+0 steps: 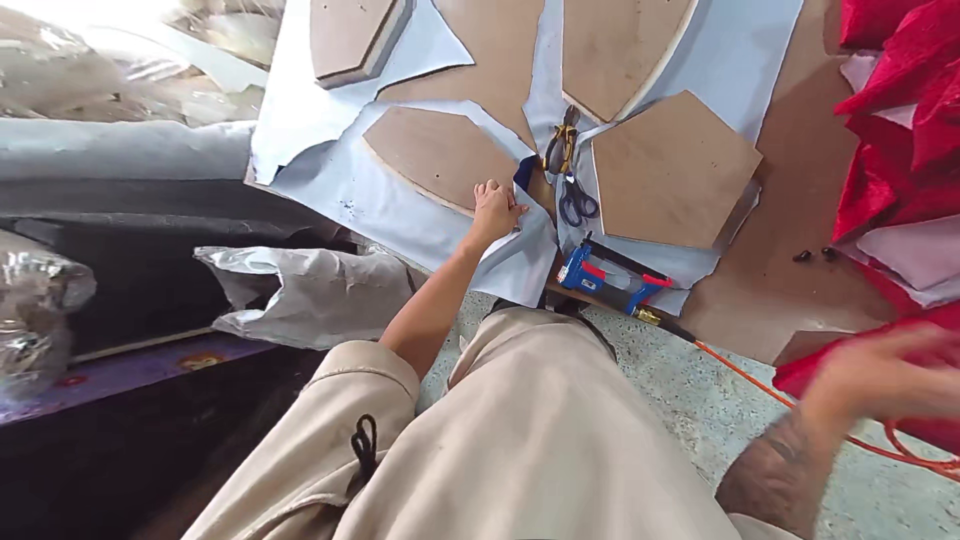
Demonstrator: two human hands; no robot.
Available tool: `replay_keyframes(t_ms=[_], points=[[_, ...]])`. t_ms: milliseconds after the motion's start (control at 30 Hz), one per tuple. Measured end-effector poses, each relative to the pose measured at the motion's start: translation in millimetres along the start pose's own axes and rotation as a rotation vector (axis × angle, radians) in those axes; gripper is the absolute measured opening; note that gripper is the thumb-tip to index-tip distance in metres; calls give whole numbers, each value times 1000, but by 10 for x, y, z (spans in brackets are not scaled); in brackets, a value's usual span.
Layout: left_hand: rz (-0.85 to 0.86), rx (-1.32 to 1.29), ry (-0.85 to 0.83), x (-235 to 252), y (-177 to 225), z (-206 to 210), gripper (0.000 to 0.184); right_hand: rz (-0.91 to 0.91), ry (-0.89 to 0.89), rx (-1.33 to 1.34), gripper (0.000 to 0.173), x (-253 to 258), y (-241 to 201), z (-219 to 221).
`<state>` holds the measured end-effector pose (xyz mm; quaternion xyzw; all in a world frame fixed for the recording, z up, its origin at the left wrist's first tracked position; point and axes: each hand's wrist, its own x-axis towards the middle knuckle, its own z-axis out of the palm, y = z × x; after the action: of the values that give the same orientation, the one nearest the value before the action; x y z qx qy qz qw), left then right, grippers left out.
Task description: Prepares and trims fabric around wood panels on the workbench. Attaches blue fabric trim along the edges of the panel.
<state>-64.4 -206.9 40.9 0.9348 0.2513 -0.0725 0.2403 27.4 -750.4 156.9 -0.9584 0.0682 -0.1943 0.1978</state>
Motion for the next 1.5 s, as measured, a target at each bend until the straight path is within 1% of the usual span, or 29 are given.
replay_keyframes(t_ms=[33,100,133,167,233,267,333,367,400,433,467,533,567,600,633,667,700,767,800,833,867,933,967,1033,1167,1300,1367,1467,1500], points=[[-2,14,-12,23,-1,3,36,-145,-141,136,43,-152,-285,280],[-34,57,-50,103,44,12,39,-303,-481,345,38,-528,-1101,899],[-57,83,-74,129,71,11,41,-356,-598,396,36,-727,-1546,1195],[-68,105,-91,148,88,3,44,-393,-672,418,34,-888,-1971,1467],[-44,123,-108,160,64,-27,44,-407,-699,385,37,-1046,-2697,1960],[0,113,-119,164,13,-61,41,-385,-691,334,43,-1026,-2995,2182],[117,25,-153,149,-166,-182,34,-282,-721,163,59,-823,-3516,2609],[179,-51,-162,161,-263,-285,29,-235,-753,71,62,-680,-3729,2806],[229,-122,-155,198,-364,-389,24,-204,-791,4,60,-553,-3890,2949],[279,-182,-146,261,-478,-468,20,-187,-826,-46,55,-462,-4003,3041],[348,-232,-138,399,-604,-498,20,-171,-877,-78,52,-382,-4084,3100],[539,-272,-158,736,-831,-423,31,-125,-1016,-95,55,-255,-4110,3201],[650,-272,-193,899,-882,-386,37,-97,-1072,-59,57,-208,-4063,3226],[765,-260,-239,1071,-892,-357,42,-91,-1082,-10,54,-182,-3988,3209],[868,-233,-290,1233,-869,-331,44,-114,-1048,40,48,-194,-3898,3108],[956,-204,-336,1364,-835,-293,42,-140,-985,122,41,-268,-3787,2925],[1036,-185,-367,1468,-802,-243,37,-154,-959,214,36,-377,-3669,2665],[1153,-184,-397,1619,-733,-158,28,-136,-956,383,38,-727,-3461,2092],[1183,-183,-401,1662,-701,-132,29,-71,-1000,479,36,-918,-3402,1901],[1200,-179,-401,1679,-680,-114,32,16,-1041,570,24,-1139,-3347,1776],[1216,-179,-398,1685,-671,-102,36,119,-1065,673,22,-1385,-3299,1712],[1215,-201,-380,1686,-663,-97,39,327,-1163,897,31,-1817,-3202,1700],[1204,-204,-384,1679,-669,-101,38,415,-1209,990,32,-1995,-3162,1734],[1176,-192,-400,1658,-679,-111,38,503,-1239,1058,29,-2256,-3109,1857],[1172,-195,-399,1670,-664,-111,36,598,-1277,1040,24,-2295,-3094,2107],[1171,-193,-398,1664,-668,-124,36,476,-1297,980,26,-2214,-3075,2162],[1172,-219,-393,1671,-668,-126,36,457,-1291,969,27,-2185,-3052,2172],[1163,-220,-394,1667,-675,-111,35,560,-1304,1043,27,-2175,-3023,2169],[1159,-214,-398,1665,-675,-110,35,566,-1309,1052,27,-2175,-3018,2170]])
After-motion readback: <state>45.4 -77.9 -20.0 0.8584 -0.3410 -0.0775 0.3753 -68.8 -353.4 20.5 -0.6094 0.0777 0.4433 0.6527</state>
